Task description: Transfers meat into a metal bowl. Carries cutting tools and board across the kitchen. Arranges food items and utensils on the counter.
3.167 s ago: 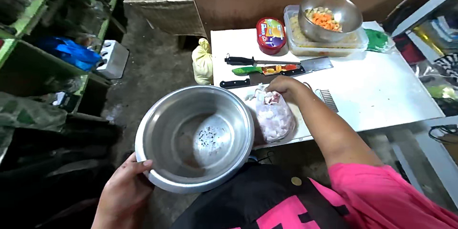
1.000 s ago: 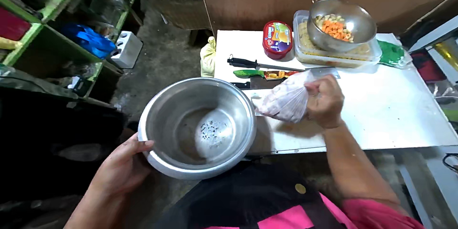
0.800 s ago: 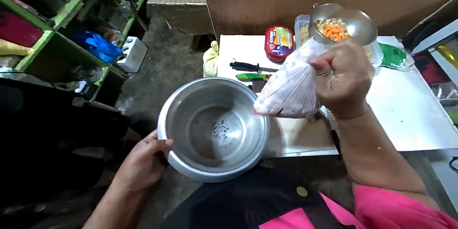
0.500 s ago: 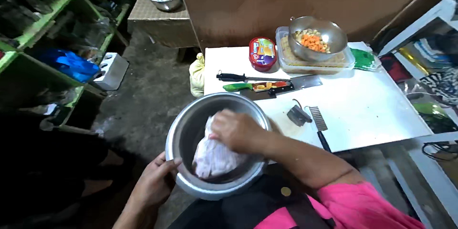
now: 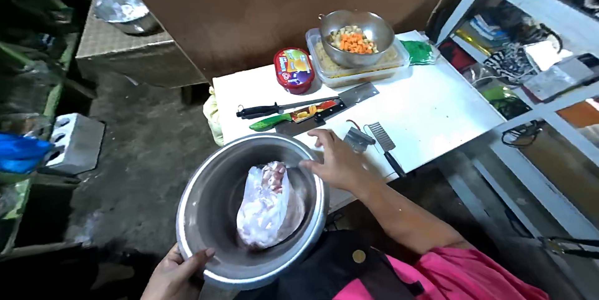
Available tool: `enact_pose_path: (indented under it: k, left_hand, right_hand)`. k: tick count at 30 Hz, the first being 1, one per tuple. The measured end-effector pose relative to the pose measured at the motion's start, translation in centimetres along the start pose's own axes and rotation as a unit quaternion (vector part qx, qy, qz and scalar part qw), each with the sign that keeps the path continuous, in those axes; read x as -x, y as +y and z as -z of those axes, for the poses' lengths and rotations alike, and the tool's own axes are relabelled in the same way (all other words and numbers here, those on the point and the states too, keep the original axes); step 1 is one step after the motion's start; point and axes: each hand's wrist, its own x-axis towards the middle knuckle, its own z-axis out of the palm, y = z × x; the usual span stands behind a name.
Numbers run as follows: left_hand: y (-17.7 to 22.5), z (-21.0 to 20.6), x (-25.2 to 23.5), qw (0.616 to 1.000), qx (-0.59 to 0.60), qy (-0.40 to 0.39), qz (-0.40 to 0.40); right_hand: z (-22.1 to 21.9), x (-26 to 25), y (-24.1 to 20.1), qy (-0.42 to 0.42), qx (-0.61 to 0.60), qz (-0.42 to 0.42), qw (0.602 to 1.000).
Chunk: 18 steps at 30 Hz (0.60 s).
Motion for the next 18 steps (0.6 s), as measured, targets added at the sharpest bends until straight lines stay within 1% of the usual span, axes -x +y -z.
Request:
enact_pose_path:
  k: [1, 2, 3, 5, 7, 9, 12, 14, 15, 17, 18]
  left_hand:
    - [0.3, 0.0, -0.1, 1.0, -0.005, -0.011, -0.003]
    - [0.6, -0.1, -0.3, 1.0, -0.014, -0.023, -0.005]
    - [0.9, -0.3, -0.4, 0.999, -0.027, -0.034, -0.007]
    - [1.4, -0.8, -0.6, 0.998, -0.049, -0.042, -0.014]
    - [1.7, -1.2, -1.0, 0.997, -0.057, -0.046, -0.016]
    - [1.3, -1.0, -1.4, 0.997, -0.049, -0.049, -0.012]
    - [0.4, -0.3, -1.7, 0.998, -0.023, -0.052, -0.009]
    - [0.2, 0.3, -2.0, 0.998, -0.007, -0.058, 0.004]
    - [0.2, 0.6, -2.2, 0.998, 0.0, -0.06, 0.012]
    - [-0.1, 0.9, -2.6, 0.998, 0.013, -0.065, 0.019]
    - [-0.4, 1.0, -2.8, 0.997, 0.02, -0.071, 0.02]
  right_hand:
    - [-0.4, 0.4, 1.3, -0.035, -0.073, -0.07, 0.994]
    - [-1.2, 0.9, 2.4, -0.068, -0.156, -0.124, 0.978]
    - [-2.1, 1.5, 3.3, -0.083, -0.241, -0.159, 0.954]
    - [-3.6, 2.7, 3.9, -0.059, -0.381, -0.178, 0.906]
    - [-3.8, 3.2, 3.7, -0.019, -0.425, -0.173, 0.888]
    - [-3.6, 3.6, 3.2, -0.001, -0.435, -0.171, 0.884]
    - [-3.0, 3.9, 3.0, -0.019, -0.44, -0.164, 0.883]
    - [-2.5, 3.6, 3.4, -0.022, -0.396, -0.174, 0.901]
    - [-2.5, 3.3, 3.8, -0.003, -0.364, -0.181, 0.914]
    - [-2.0, 2.4, 4.3, 0.038, -0.26, -0.197, 0.945]
    - [-1.3, 2.1, 4.5, 0.045, -0.199, -0.204, 0.958]
